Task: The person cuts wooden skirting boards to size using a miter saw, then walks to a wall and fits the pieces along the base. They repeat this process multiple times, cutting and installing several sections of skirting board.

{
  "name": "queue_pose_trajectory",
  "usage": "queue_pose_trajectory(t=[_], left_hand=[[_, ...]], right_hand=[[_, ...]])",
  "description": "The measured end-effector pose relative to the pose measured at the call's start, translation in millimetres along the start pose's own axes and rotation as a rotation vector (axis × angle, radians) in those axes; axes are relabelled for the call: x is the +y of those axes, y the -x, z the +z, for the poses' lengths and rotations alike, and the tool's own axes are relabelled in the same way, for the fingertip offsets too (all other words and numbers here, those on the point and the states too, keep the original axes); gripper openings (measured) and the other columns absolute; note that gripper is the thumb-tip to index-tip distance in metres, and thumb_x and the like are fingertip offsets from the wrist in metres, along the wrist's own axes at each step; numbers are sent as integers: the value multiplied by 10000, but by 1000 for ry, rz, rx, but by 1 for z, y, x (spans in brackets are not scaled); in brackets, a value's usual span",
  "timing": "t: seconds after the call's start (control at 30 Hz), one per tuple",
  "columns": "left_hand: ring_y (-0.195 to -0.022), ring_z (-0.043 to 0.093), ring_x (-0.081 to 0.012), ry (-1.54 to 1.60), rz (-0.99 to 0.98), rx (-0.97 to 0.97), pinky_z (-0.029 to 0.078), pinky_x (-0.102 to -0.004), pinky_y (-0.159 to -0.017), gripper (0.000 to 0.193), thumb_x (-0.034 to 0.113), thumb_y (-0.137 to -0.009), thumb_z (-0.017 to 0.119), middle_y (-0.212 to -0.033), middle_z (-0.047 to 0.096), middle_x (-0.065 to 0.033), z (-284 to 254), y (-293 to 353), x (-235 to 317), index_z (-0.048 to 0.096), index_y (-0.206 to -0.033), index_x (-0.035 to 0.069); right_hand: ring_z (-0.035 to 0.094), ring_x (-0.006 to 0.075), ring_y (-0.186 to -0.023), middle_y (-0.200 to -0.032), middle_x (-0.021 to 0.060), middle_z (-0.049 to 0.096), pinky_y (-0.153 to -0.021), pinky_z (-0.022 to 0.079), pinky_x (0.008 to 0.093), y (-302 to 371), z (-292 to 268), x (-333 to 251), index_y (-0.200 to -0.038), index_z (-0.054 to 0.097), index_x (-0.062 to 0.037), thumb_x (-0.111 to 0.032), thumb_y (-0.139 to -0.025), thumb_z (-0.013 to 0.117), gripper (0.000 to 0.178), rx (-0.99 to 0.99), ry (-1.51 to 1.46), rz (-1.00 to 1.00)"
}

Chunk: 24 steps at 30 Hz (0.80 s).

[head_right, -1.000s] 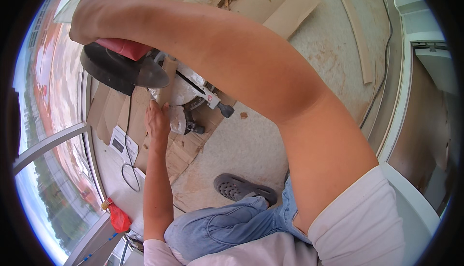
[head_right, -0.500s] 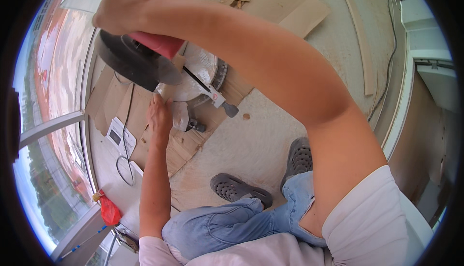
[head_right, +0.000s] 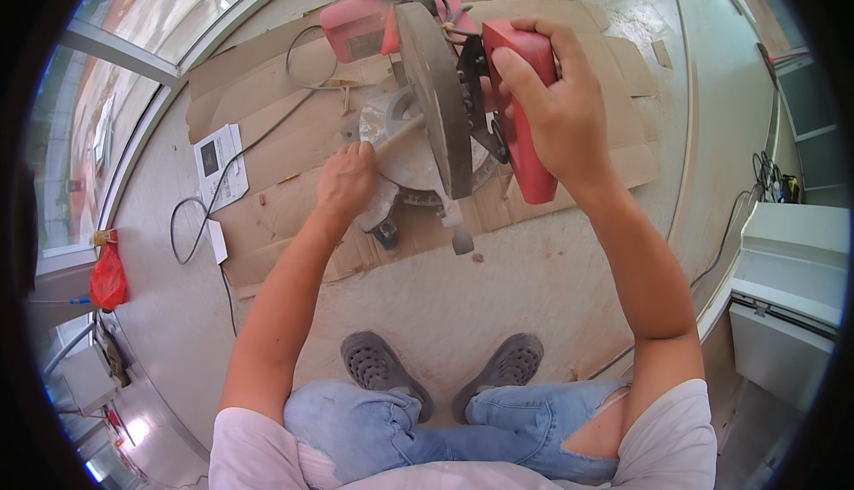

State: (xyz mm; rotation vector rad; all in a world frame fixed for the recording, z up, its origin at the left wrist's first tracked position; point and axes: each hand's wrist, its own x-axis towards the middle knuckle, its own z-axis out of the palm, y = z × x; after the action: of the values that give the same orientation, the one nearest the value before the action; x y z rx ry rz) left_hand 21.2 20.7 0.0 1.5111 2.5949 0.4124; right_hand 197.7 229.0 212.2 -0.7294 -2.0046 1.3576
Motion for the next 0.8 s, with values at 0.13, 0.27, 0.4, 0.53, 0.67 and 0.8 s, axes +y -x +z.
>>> queue_pose_trajectory(t=[0.13,0.27,0.4,0.53,0.67,0.8], left_hand=[[-955,626,-380,3,15,22,513,-468,-820,204,203,-897,634,-964,658,-176,0,1,-2,547,-946,25],[-936,630,-378,35,55,53,519,-471,-797,127,137,-883,570,-945,654,-183,-5,1,2,545,-932,22],[-915,631,-372,34,65,65,521,-468,-789,100,104,-869,542,-932,650,-187,-5,-1,1,541,-917,16],[-903,631,-371,13,76,69,522,-466,-789,97,96,-865,535,-916,644,-188,-2,1,-3,540,-915,13],[-906,633,-370,19,80,77,521,-466,-787,105,106,-872,540,-906,639,-191,-1,-1,-2,541,-917,11],[-921,633,-373,16,79,55,519,-468,-800,139,138,-884,584,-924,647,-187,0,-1,0,546,-929,12]], right_hand=[[597,91,-711,-922,48,646,-642,524,260,21,-1,10,-1289,555,-64,-199,-973,662,360,1,-15,19],[597,96,-729,-1030,71,639,-649,528,266,35,-3,32,-1299,542,-66,-171,-976,654,358,17,-28,-60],[599,109,-743,-1135,90,619,-670,531,276,49,-5,44,-1305,532,-54,-150,-977,645,359,-2,-46,-82],[609,120,-765,-1203,99,600,-695,533,290,59,-3,63,-1313,525,-45,-133,-975,641,368,16,-12,-137],[618,126,-778,-1246,107,587,-701,536,291,69,-10,86,-1325,521,-49,-138,-972,648,386,29,128,-237],[622,113,-754,-1165,98,631,-663,536,281,59,-5,61,-1319,535,-54,-177,-954,680,411,59,-25,-90]])
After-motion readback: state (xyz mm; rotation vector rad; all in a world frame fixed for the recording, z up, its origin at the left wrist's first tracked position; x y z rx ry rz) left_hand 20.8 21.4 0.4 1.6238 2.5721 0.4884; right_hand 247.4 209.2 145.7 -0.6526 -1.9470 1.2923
